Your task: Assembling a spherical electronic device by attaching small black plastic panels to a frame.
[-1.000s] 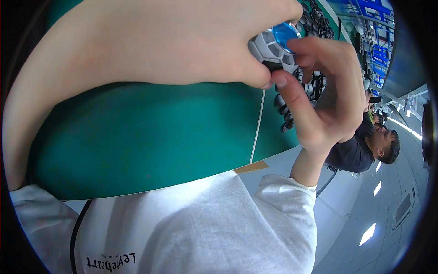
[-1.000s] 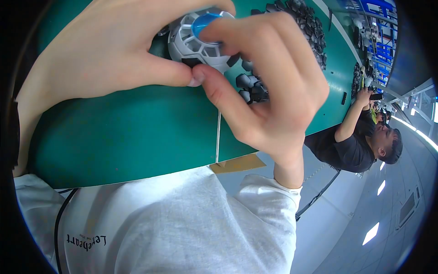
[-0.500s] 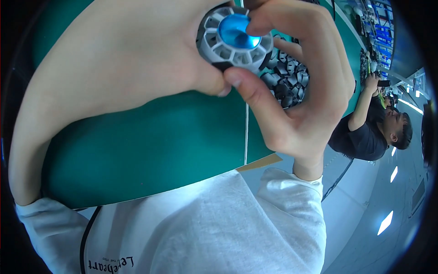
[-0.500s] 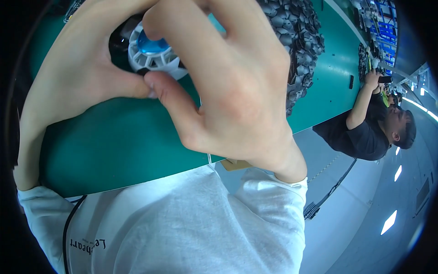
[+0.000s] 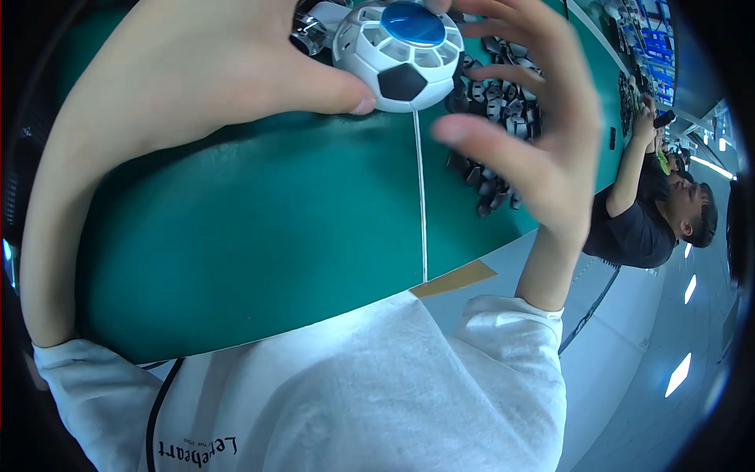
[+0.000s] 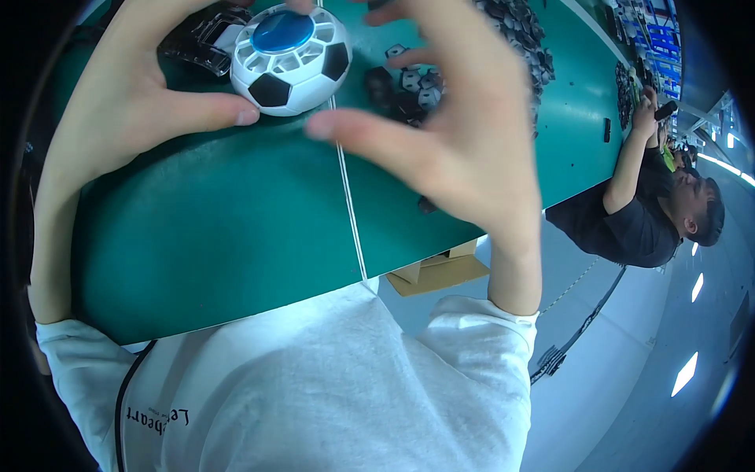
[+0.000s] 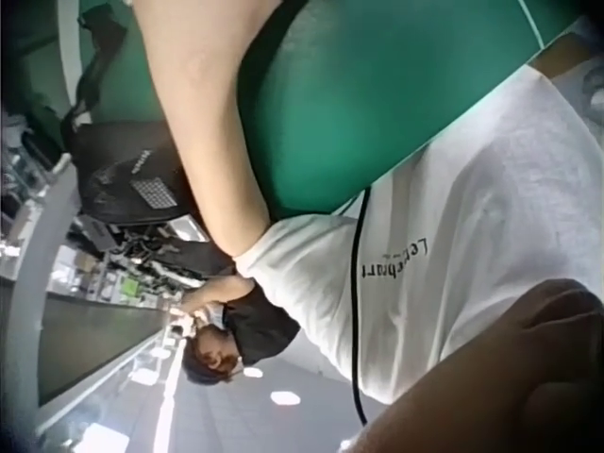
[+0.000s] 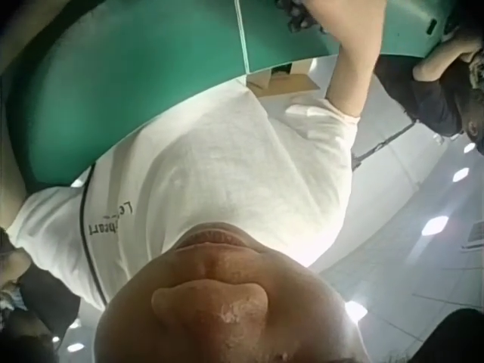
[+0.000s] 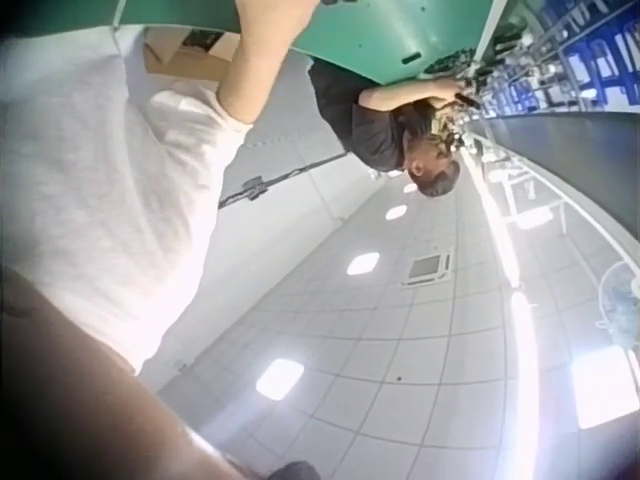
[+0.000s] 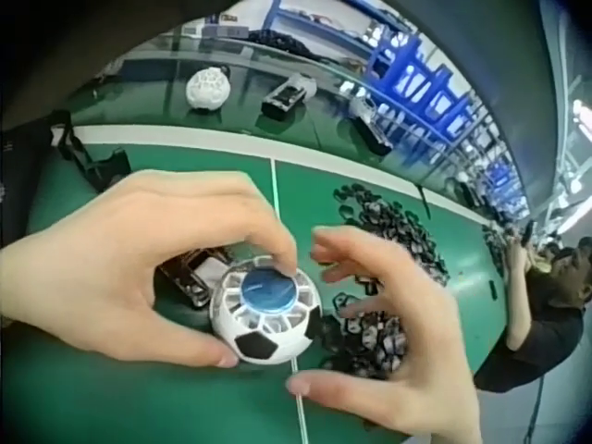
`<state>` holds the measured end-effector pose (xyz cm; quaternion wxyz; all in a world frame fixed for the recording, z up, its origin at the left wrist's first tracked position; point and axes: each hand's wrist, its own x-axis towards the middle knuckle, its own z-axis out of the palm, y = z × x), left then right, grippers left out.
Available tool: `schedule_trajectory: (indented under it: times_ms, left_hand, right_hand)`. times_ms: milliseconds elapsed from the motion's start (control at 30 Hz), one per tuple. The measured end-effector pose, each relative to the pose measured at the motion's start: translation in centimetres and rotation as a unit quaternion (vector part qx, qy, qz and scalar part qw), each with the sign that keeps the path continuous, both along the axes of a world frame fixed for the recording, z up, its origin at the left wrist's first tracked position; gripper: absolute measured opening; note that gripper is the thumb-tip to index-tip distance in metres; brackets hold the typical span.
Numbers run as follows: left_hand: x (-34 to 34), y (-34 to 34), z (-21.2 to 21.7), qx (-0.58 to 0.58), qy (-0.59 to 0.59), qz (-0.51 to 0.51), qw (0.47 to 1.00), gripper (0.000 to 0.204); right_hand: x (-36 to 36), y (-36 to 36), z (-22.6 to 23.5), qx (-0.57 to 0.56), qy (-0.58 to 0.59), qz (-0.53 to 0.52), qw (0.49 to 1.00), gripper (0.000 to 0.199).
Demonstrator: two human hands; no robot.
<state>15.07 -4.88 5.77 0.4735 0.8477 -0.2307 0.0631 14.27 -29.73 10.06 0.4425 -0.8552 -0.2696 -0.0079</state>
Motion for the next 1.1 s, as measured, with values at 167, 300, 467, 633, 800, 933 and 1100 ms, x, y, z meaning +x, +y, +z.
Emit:
schedule_trajectory:
  times_ms: [167, 300, 467, 633, 800, 933, 1100]
  left_hand:
    - [0.3, -2.7, 0.9, -0.17, -0.085, -0.115, 0.975, 0.016]
    - [0.4, -5.1, 3.0, -0.199, -0.049, -0.012, 0.979, 0.017]
    - [1.2, -7.0, 4.1, -0.187, -0.025, 0.012, 0.982, 0.021]
    - [1.3, -5.4, 5.7, -0.006, -0.077, -0.031, 0.996, 0.02]
    - [1.4, -5.9, 5.4, -0.043, -0.123, -0.029, 0.991, 0.029]
    - [2.1, -6.2, 5.2, -0.068, -0.158, -0.042, 0.984, 0.033]
    - [2.4, -6.3, 5.0, -0.06, -0.183, -0.047, 0.98, 0.033]
  right_hand:
    - [0.7, 1.1, -0.5, -0.036, -0.096, 0.057, 0.993, 0.044]
    - [0.5, 1.6, -0.3, 0.078, 0.053, 0.022, 0.995, 0.048]
    - [0.1, 0.9, 0.6, 0.041, 0.058, -0.024, 0.997, 0.056]
    - [-0.5, 0.7, 0.4, 0.069, 0.068, -0.046, 0.994, 0.055]
    - [-0.2, 1.8, 0.0, 0.114, 0.034, -0.061, 0.991, 0.043]
    - [0.0, 1.9, -0.2, 0.102, 0.014, -0.055, 0.993, 0.04]
    - [0.0, 1.7, -0.2, 0.079, 0.008, -0.049, 0.996, 0.042]
